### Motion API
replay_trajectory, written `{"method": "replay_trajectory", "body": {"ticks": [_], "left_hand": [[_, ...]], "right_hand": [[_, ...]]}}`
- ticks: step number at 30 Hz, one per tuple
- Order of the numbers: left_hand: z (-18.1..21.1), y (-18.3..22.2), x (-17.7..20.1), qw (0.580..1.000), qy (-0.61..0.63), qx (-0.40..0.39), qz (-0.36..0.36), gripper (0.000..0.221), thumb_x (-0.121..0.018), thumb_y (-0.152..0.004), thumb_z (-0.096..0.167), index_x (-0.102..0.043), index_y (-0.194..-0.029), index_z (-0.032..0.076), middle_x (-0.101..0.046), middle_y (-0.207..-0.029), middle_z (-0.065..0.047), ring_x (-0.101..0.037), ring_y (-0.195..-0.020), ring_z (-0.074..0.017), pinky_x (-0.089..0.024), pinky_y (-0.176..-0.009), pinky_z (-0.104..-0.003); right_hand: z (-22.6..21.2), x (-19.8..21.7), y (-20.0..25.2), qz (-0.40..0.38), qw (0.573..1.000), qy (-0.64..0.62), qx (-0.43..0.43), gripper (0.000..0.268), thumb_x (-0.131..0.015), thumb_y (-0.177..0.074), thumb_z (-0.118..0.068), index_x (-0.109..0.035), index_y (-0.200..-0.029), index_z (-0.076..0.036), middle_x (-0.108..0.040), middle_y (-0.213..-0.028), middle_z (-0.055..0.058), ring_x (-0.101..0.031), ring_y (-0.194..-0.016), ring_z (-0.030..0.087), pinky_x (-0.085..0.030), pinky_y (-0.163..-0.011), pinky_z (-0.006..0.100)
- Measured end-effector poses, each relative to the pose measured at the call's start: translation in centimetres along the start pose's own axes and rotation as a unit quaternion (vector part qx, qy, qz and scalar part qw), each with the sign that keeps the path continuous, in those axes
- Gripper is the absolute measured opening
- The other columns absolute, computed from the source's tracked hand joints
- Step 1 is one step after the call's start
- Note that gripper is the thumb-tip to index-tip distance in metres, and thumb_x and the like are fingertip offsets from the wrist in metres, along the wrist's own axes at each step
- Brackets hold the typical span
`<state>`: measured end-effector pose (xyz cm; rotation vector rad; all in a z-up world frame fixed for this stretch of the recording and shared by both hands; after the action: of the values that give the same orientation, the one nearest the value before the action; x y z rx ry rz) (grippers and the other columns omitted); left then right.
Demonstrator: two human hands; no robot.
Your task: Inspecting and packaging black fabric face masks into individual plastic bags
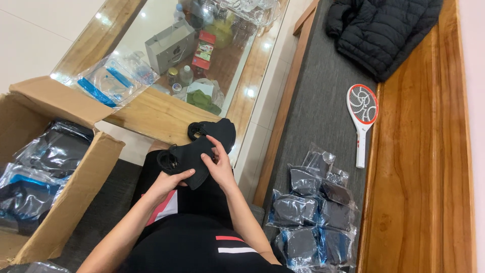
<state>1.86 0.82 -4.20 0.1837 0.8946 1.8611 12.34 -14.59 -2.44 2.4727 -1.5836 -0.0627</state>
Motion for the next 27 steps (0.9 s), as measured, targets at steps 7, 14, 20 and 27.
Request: {"method": "replay_trajectory", "body": {"ticks": [7, 14, 20, 27], "left_hand": [[-1.3, -1.3, 0.7, 0.997, -0.068, 0.001, -0.02, 0.061, -0.093, -0.075, 0.015, -0.068, -0.128, -0.003, -0.074, -0.115, -0.019, -0.072, -0.096, -0.0287, -0.063, -0.067, -0.037], [-1.1, -1.3, 0.6, 0.997, -0.076, -0.003, -0.01, 0.058, -0.091, -0.075, 0.013, -0.069, -0.125, -0.003, -0.073, -0.113, -0.019, -0.071, -0.095, -0.0274, -0.063, -0.066, -0.036], [-0.8, -2.2, 0.8, 0.998, -0.049, -0.016, 0.022, 0.056, -0.092, -0.074, 0.013, -0.07, -0.122, -0.004, -0.073, -0.108, -0.019, -0.072, -0.089, -0.0279, -0.064, -0.065, -0.037], [-1.8, -3.9, 2.2, 0.996, -0.002, -0.044, 0.08, 0.052, -0.092, -0.075, 0.013, -0.07, -0.121, 0.001, -0.074, -0.105, -0.015, -0.073, -0.084, -0.0241, -0.064, -0.063, -0.036]], "right_hand": [[-4.3, -0.8, 0.3, 0.036, 0.997, 0.057, 0.047, 0.033, -0.067, -0.099, -0.013, -0.069, -0.132, -0.015, -0.068, -0.109, 0.011, -0.066, -0.101, 0.023, -0.055, -0.087, 0.034], [-7.0, -1.0, 1.1, 0.108, 0.944, 0.244, 0.193, 0.011, -0.076, -0.092, -0.016, -0.076, -0.103, -0.016, -0.058, -0.098, 0.001, -0.054, -0.102, 0.021, -0.048, -0.088, 0.03], [-5.4, -1.6, 1.2, 0.103, 0.947, 0.217, 0.213, 0.012, -0.071, -0.097, -0.016, -0.075, -0.106, -0.01, -0.068, -0.084, 0.007, -0.064, -0.083, 0.026, -0.052, -0.071, 0.033], [-3.5, -3.3, 2.7, 0.091, 0.941, 0.223, 0.237, 0.01, -0.072, -0.095, -0.011, -0.074, -0.104, -0.007, -0.067, -0.082, 0.011, -0.065, -0.078, 0.03, -0.054, -0.064, 0.036]]}}
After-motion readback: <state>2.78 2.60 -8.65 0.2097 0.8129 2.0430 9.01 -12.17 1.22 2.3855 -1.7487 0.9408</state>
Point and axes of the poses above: each hand's wrist, its own y-axis away from the middle knuckle, its own x-axis out of the back of the hand, z = x × y, the point moved 4 cm from there along -y, towards the middle knuckle
